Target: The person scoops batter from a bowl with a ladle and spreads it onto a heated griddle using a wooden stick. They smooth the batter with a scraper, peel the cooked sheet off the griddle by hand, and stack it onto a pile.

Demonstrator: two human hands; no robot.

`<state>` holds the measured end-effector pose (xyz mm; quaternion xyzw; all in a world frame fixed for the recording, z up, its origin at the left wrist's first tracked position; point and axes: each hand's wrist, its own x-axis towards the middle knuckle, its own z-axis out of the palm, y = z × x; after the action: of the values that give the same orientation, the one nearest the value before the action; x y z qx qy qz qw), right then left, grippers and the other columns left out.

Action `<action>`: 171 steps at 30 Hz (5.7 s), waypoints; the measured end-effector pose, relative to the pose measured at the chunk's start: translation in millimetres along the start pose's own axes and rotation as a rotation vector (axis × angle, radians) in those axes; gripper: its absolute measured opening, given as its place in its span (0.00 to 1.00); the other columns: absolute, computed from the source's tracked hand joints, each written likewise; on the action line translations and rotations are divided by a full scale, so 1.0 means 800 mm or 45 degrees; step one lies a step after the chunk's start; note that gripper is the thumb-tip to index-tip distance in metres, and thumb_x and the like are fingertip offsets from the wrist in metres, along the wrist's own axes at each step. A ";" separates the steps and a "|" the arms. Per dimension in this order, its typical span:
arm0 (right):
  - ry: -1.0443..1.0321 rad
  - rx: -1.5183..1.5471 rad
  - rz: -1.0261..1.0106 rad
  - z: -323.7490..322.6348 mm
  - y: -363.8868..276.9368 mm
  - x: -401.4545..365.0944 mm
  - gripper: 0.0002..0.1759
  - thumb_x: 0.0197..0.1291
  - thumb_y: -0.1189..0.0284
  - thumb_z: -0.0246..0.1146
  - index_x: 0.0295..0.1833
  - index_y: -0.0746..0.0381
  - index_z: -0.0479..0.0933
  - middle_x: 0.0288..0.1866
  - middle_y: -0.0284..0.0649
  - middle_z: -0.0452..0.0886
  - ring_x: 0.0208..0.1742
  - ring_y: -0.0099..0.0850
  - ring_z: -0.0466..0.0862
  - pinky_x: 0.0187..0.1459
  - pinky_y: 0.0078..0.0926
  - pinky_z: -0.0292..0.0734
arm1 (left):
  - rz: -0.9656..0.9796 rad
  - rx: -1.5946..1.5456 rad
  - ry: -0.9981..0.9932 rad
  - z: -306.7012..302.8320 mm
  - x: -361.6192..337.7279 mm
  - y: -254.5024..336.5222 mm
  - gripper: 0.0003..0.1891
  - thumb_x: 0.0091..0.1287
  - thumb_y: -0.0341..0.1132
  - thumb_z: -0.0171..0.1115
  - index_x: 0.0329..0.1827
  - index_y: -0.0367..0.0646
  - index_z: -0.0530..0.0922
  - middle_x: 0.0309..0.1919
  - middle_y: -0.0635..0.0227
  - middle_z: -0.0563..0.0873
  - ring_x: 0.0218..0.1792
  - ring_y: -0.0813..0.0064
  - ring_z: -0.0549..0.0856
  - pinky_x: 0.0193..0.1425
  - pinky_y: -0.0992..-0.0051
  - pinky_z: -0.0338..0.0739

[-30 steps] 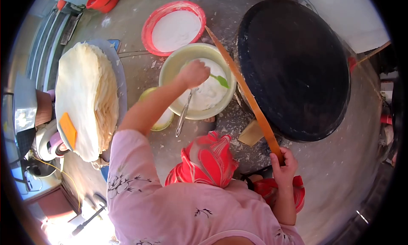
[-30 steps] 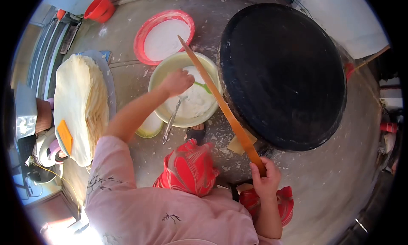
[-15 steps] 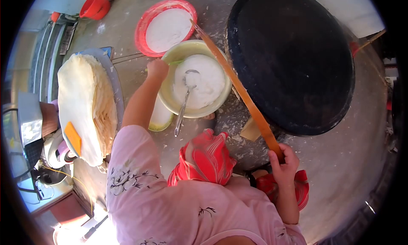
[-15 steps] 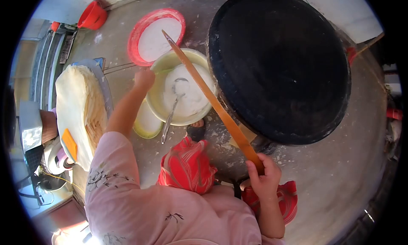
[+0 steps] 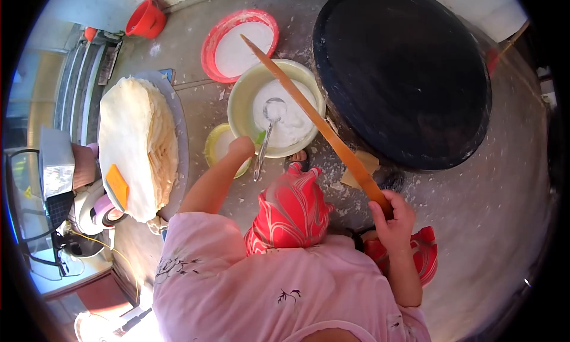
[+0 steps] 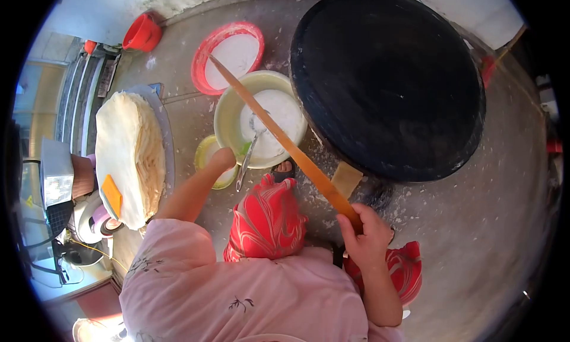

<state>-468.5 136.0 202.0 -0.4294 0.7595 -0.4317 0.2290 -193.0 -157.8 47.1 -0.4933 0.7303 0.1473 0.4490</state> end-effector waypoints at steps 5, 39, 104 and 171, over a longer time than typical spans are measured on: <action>-0.037 0.034 0.028 -0.003 -0.002 -0.003 0.12 0.48 0.73 0.66 0.38 0.65 0.74 0.27 0.41 0.77 0.26 0.30 0.77 0.29 0.21 0.71 | 0.034 0.188 0.490 -0.015 -0.021 -0.014 0.10 0.56 0.31 0.51 0.31 0.40 0.82 0.34 0.53 0.83 0.36 0.58 0.84 0.39 0.63 0.78; -0.060 0.036 0.130 0.011 0.009 -0.001 0.13 0.48 0.73 0.67 0.39 0.65 0.75 0.29 0.43 0.79 0.28 0.33 0.80 0.31 0.23 0.73 | 0.035 -0.838 0.668 0.000 -0.001 0.057 0.13 0.57 0.34 0.49 0.42 0.48 0.78 0.36 0.53 0.82 0.42 0.55 0.81 0.45 0.61 0.74; -0.100 -0.119 0.069 0.038 0.017 0.009 0.12 0.50 0.71 0.65 0.40 0.64 0.75 0.30 0.43 0.79 0.31 0.33 0.80 0.34 0.24 0.73 | -0.017 -2.644 0.311 0.112 -0.072 -0.095 0.11 0.55 0.33 0.51 0.32 0.33 0.76 0.18 0.65 0.76 0.15 0.74 0.76 0.18 0.75 0.70; -0.108 -0.115 0.106 0.028 0.030 0.000 0.13 0.49 0.70 0.65 0.39 0.63 0.75 0.30 0.45 0.80 0.31 0.39 0.81 0.33 0.27 0.74 | 0.047 -0.721 0.514 0.056 -0.009 0.026 0.12 0.57 0.34 0.49 0.34 0.39 0.80 0.37 0.49 0.81 0.41 0.53 0.81 0.44 0.59 0.74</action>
<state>-463.0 132.0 169.5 -0.4253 0.7850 -0.3683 0.2593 -187.0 -114.6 23.3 -0.6042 0.7433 0.2516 0.1382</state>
